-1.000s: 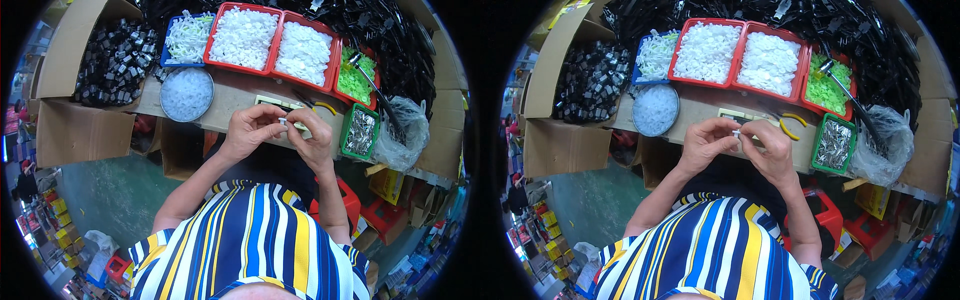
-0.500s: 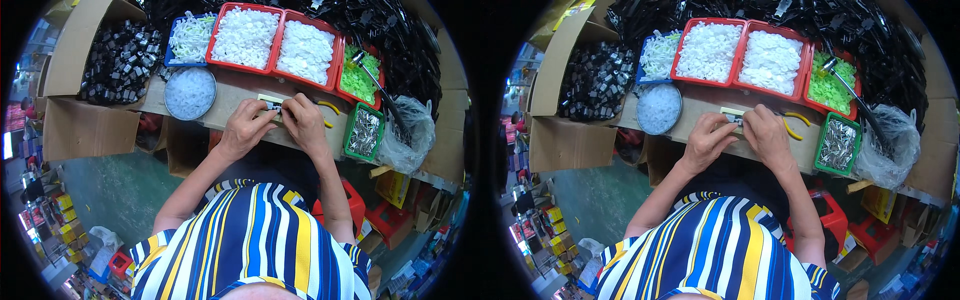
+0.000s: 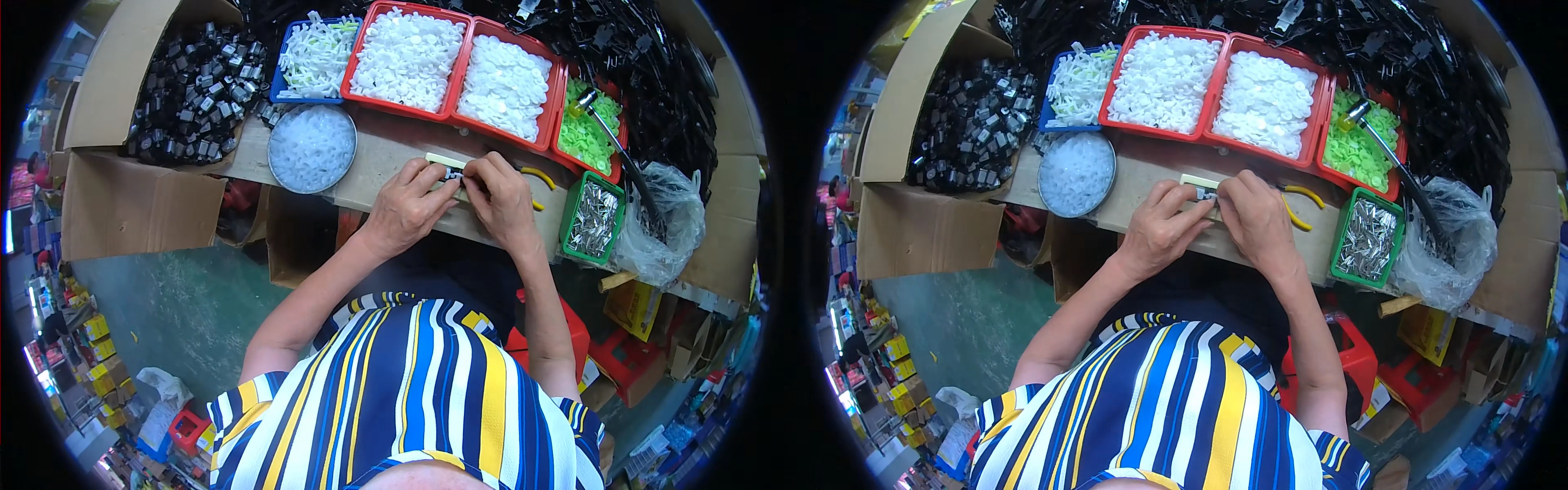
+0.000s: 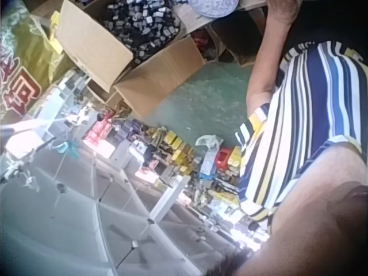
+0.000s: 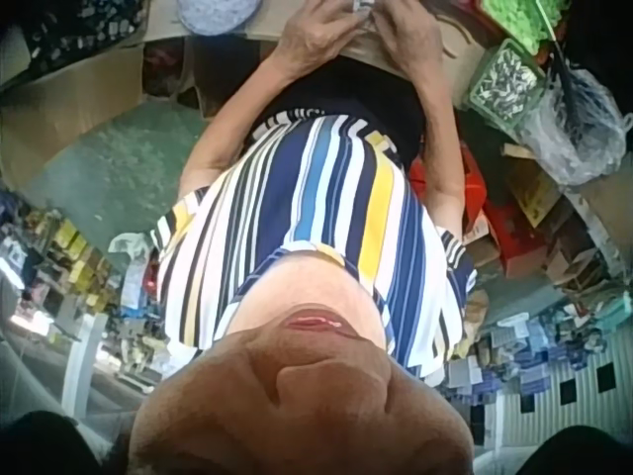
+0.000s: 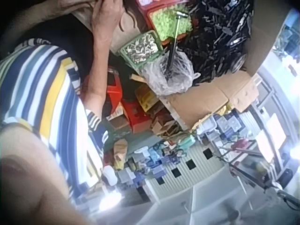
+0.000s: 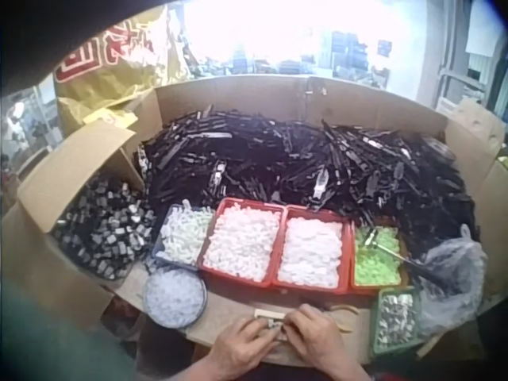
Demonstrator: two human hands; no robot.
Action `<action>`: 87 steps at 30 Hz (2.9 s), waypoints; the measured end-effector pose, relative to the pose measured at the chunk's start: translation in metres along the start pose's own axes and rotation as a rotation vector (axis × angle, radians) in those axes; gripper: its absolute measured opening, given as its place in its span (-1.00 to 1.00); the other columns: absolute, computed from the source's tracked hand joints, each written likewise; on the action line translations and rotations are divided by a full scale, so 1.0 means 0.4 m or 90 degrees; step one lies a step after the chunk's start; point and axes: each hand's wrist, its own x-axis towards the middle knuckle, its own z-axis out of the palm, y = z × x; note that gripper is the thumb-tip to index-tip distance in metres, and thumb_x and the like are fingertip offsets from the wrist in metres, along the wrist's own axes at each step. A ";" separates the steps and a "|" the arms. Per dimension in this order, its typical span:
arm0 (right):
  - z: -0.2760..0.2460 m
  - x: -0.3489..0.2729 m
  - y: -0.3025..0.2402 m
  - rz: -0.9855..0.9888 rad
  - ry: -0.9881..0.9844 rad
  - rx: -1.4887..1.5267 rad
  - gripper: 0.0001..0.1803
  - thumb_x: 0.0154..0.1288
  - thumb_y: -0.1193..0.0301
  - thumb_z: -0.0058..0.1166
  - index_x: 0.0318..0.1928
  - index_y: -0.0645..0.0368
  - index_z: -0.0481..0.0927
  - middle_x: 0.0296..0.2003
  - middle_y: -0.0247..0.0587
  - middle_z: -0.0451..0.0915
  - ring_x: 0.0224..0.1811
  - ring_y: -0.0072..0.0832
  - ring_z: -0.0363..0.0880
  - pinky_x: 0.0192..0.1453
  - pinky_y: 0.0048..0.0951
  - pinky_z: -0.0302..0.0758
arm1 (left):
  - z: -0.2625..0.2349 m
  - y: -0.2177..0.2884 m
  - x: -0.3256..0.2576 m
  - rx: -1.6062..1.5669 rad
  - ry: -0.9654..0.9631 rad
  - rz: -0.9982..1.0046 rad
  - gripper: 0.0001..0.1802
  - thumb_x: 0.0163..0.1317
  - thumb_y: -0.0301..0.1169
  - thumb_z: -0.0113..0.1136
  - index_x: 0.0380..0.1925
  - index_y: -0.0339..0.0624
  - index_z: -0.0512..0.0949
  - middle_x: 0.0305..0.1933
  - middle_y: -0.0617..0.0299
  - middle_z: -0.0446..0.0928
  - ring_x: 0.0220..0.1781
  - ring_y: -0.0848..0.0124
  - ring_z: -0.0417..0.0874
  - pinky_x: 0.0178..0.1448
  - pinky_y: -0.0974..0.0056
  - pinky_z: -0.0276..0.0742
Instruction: Assembling small plastic and metal components using a hammer and pliers at a factory workstation.
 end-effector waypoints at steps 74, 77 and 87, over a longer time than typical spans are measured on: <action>-0.119 0.019 -0.071 0.123 0.239 0.097 -0.87 0.16 0.67 0.20 -0.25 0.32 0.64 -0.35 -0.10 0.61 -0.36 -0.34 0.67 -0.27 -0.39 0.54 | -0.015 0.021 0.222 -0.712 0.000 -0.444 -0.84 0.22 -0.51 0.35 -0.24 -0.38 0.69 -0.31 0.17 0.70 -0.29 0.56 0.67 -0.15 0.44 0.61; -0.107 0.018 -0.069 0.094 0.248 0.075 -0.86 0.15 0.68 0.20 -0.24 0.32 0.63 -0.35 -0.10 0.60 -0.36 -0.33 0.67 -0.28 -0.37 0.55 | -0.012 0.018 0.213 -0.716 0.005 -0.429 -0.84 0.23 -0.50 0.35 -0.24 -0.38 0.69 -0.31 0.17 0.70 -0.29 0.56 0.67 -0.14 0.44 0.61; -0.106 0.012 -0.072 0.078 0.267 0.041 -0.86 0.13 0.69 0.19 -0.26 0.33 0.62 -0.36 -0.10 0.60 -0.37 -0.29 0.66 -0.30 -0.35 0.54 | 0.002 0.053 0.192 -0.637 0.048 -0.382 -0.88 0.25 -0.51 0.33 -0.24 -0.33 0.70 -0.30 0.24 0.68 -0.27 0.59 0.63 -0.13 0.47 0.56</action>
